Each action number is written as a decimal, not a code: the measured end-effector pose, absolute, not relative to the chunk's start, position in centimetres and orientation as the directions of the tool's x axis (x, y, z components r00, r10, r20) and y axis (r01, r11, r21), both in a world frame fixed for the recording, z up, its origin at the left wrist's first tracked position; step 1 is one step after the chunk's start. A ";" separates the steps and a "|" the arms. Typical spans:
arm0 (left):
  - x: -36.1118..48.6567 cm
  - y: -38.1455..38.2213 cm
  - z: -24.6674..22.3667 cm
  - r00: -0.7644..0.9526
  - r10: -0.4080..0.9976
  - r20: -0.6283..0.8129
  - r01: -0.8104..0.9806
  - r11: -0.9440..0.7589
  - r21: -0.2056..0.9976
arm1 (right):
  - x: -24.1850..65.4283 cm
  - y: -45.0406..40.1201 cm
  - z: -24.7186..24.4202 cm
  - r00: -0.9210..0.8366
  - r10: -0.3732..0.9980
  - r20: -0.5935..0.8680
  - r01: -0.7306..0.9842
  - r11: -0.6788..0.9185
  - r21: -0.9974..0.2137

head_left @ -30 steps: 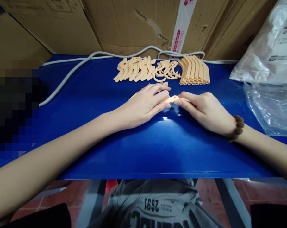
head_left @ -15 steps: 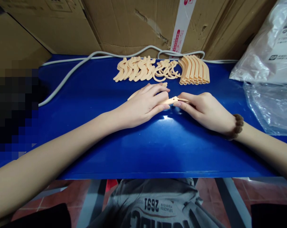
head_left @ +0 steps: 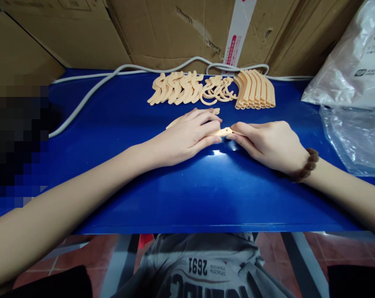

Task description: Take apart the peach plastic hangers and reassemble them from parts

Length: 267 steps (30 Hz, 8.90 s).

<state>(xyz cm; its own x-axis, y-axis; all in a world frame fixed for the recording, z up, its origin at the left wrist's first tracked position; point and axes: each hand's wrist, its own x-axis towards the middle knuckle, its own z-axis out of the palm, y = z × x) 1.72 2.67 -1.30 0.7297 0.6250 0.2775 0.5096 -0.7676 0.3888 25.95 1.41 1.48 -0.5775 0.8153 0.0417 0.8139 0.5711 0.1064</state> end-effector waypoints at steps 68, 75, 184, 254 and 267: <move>1.6 2.8 -1.1 0.751 0.610 0.253 0.488 -0.771 0.409 | 26.3 1.3 1.6 -0.641 0.758 0.124 0.762 0.607 0.226; 1.4 2.8 -1.1 0.754 0.603 0.261 0.479 -0.776 0.410 | 26.4 1.5 1.4 -0.646 0.752 0.134 0.760 0.618 0.201; 1.3 3.1 -1.0 0.805 0.549 0.224 0.417 -0.793 0.444 | 26.7 1.7 0.9 -0.752 0.628 0.200 0.659 0.720 0.216; 0.4 4.4 -2.1 0.646 0.669 0.367 0.560 -0.743 0.366 | 25.6 0.5 1.1 -0.928 0.247 0.278 0.236 0.969 -0.073; 0.8 4.3 -2.4 0.628 0.661 0.411 0.407 -0.729 0.550 | 26.1 1.5 1.0 -0.905 0.299 0.303 0.280 0.954 -0.106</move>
